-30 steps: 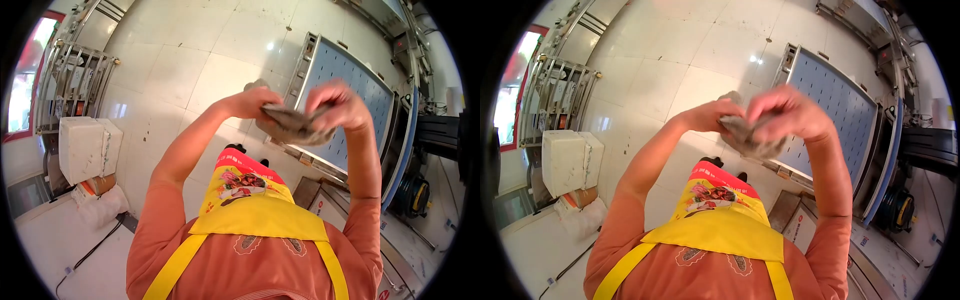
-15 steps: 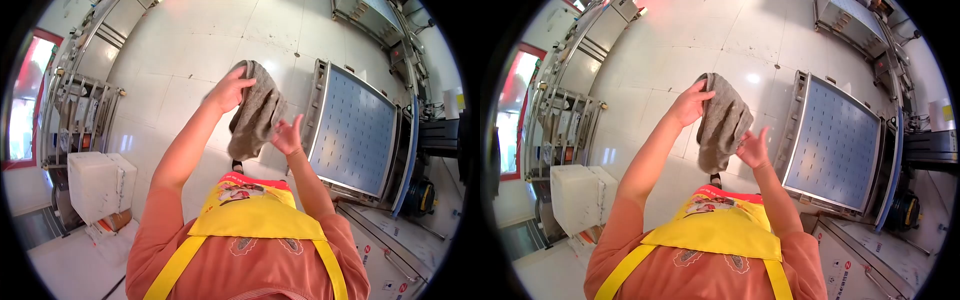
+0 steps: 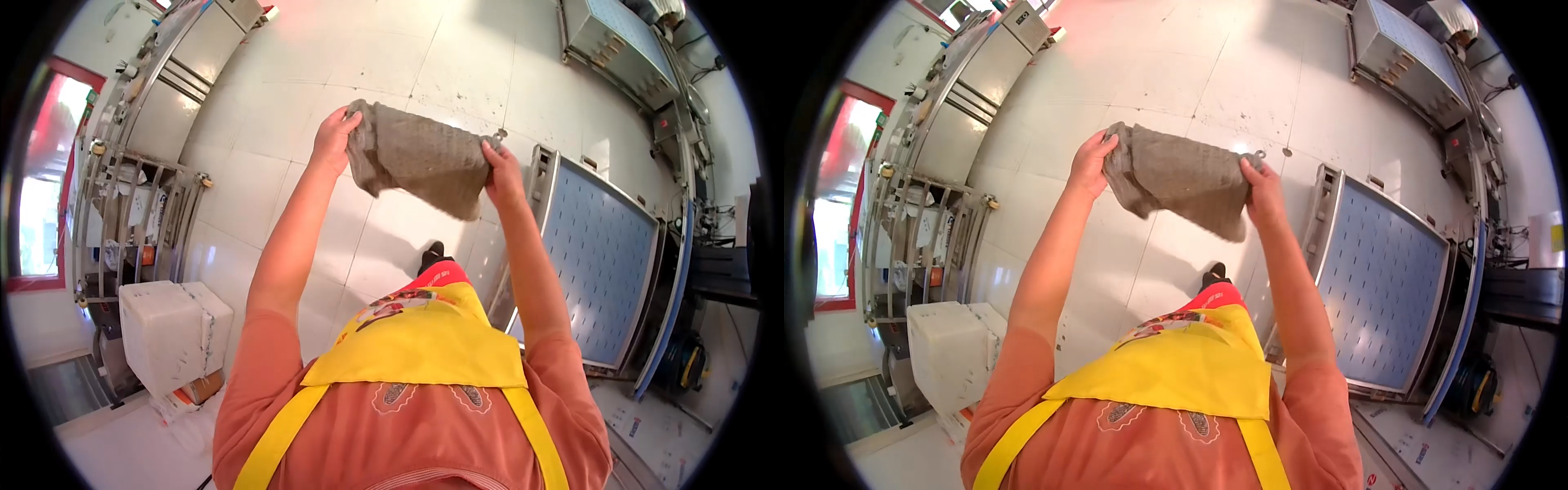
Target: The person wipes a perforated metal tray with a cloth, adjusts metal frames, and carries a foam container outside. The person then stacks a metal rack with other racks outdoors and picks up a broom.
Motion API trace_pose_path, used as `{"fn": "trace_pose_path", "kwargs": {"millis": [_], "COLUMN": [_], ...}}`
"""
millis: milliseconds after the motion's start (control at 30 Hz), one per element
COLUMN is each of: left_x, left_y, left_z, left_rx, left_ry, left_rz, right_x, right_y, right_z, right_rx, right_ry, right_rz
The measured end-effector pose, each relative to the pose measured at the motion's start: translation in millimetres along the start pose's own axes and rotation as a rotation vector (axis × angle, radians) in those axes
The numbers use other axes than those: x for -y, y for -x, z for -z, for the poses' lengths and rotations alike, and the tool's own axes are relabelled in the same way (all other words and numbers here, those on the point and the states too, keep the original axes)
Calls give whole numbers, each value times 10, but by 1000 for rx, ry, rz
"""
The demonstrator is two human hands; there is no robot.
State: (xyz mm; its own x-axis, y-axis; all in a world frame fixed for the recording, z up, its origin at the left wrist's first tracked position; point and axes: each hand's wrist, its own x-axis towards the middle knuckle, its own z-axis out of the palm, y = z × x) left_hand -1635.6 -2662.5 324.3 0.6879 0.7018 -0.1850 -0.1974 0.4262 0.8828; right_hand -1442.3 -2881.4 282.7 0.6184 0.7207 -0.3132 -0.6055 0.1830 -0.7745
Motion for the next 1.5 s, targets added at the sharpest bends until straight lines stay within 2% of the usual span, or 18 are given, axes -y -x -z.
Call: {"fn": "trace_pose_path", "kwargs": {"millis": [100, 167, 233, 333, 467, 567, 633, 733, 800, 933, 1000, 1100, 1133, 1200, 1267, 1367, 1467, 1500], "left_x": [-179, -322, -533, -813, -974, -1031, -941, -760, -525, 364, 826, 1448, 1551, 1722, 2018, 2493, 3406, 3692], "left_y": [-708, -1178, -1526, -2207, -3384, -4451, -5026, -5885, -6362, -7432, -7811, -8237, -8297, -8429, -8700, -9165, -9413, -9327], "left_z": [32, 29, -133, -263, -500, -763, -977, -1529, -1946, -2577, -3022, -3610, -3934, -4612, -5173, -6337, -7420, -7807], "left_rx": [-184, -327, -267, -49, 183, 336, 410, 629, 755, 1143, 1174, 1441, 1584, 1733, 1709, 1766, 2006, 2020], "left_ry": [-265, -447, -414, -405, -566, -733, -907, -1436, -1534, -1429, -1298, -1421, -1501, -1526, -1442, -1550, -1558, -1551], "left_rz": [-165, -242, -217, -145, -100, -125, -166, -221, -207, -593, -178, 25, -36, 150, 167, 81, -267, -248], "right_x": [453, 807, 1127, 1504, 1770, 1893, 1902, 1966, 2053, 2228, 2354, 2508, 2642, 2875, 2870, 2839, 2807, 2693], "right_y": [-698, -1034, -1349, -1949, -2796, -3452, -3747, -4116, -4221, -4374, -4553, -4927, -5056, -5230, -5338, -5437, -5477, -5480], "right_z": [-25, -52, -62, -14, 157, 391, 592, 1005, 1193, 1772, 2046, 2472, 2622, 2891, 3273, 3805, 4019, 4092], "right_rx": [-189, -120, 5, 88, 38, -129, -278, -476, -579, -476, -427, -602, -666, -801, -970, -1272, -1478, -1557], "right_ry": [110, 121, 58, 163, 608, 1053, 1138, 1348, 1415, 631, 29, -466, -594, -650, -647, -207, -334, -397], "right_rz": [151, 203, 196, 138, 392, 519, 485, 416, 607, 418, 461, 567, 626, 619, 583, 364, 355, 275]}}
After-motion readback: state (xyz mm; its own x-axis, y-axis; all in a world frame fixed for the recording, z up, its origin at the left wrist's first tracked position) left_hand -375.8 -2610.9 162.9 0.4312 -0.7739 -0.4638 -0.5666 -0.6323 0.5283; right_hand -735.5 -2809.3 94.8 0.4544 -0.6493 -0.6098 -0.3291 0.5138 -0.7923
